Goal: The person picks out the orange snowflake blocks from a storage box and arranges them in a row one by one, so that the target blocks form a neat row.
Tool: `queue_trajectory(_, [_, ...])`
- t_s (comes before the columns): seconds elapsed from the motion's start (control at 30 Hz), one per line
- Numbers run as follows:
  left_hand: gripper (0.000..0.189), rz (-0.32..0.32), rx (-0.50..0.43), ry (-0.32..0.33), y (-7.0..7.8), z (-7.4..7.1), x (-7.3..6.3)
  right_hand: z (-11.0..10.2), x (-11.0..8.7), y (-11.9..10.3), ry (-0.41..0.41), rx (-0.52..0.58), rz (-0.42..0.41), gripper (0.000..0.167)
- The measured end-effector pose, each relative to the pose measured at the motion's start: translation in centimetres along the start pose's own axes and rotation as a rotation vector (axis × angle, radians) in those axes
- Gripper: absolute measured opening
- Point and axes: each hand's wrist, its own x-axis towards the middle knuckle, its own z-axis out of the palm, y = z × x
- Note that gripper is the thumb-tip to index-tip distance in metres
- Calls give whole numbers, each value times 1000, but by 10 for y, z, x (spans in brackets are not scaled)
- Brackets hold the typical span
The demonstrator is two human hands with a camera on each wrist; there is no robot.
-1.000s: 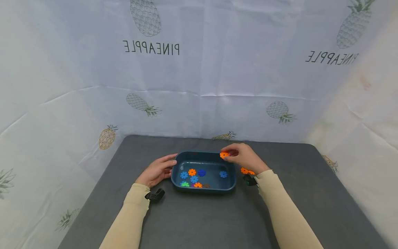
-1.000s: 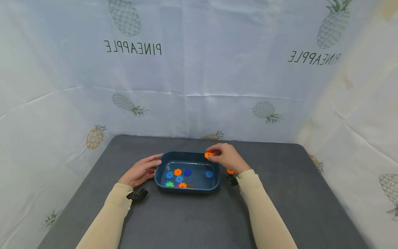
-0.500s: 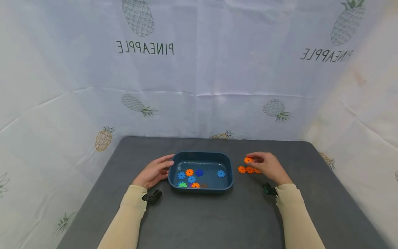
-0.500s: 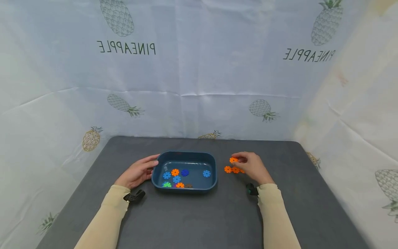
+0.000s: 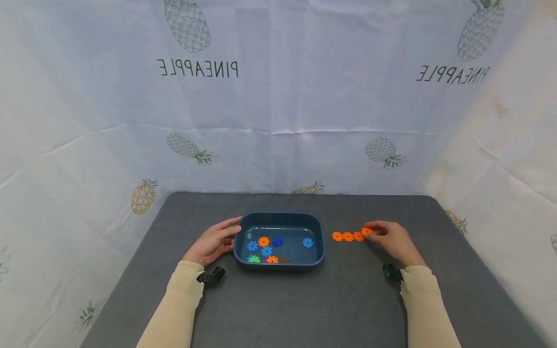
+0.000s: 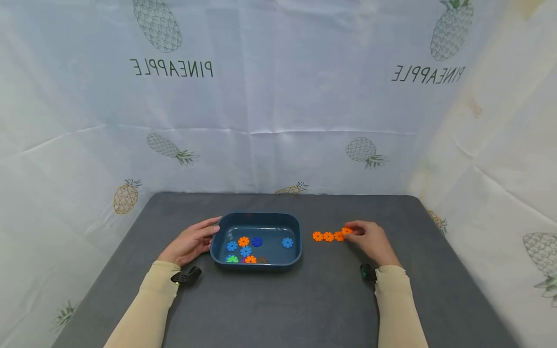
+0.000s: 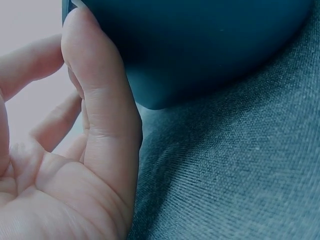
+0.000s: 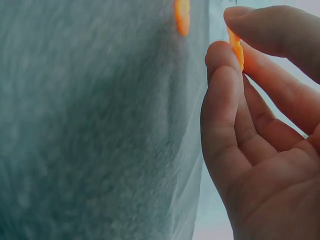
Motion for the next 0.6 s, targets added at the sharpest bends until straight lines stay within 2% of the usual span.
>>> queue_trajectory(0.3, [68,-3,6,17,-2,-3,0,0,2,6,-17,-64,23,38])
queue_trajectory(0.6, [69,-12,7,13,-3,-4,3,1,3,10,-33,-75,30,39])
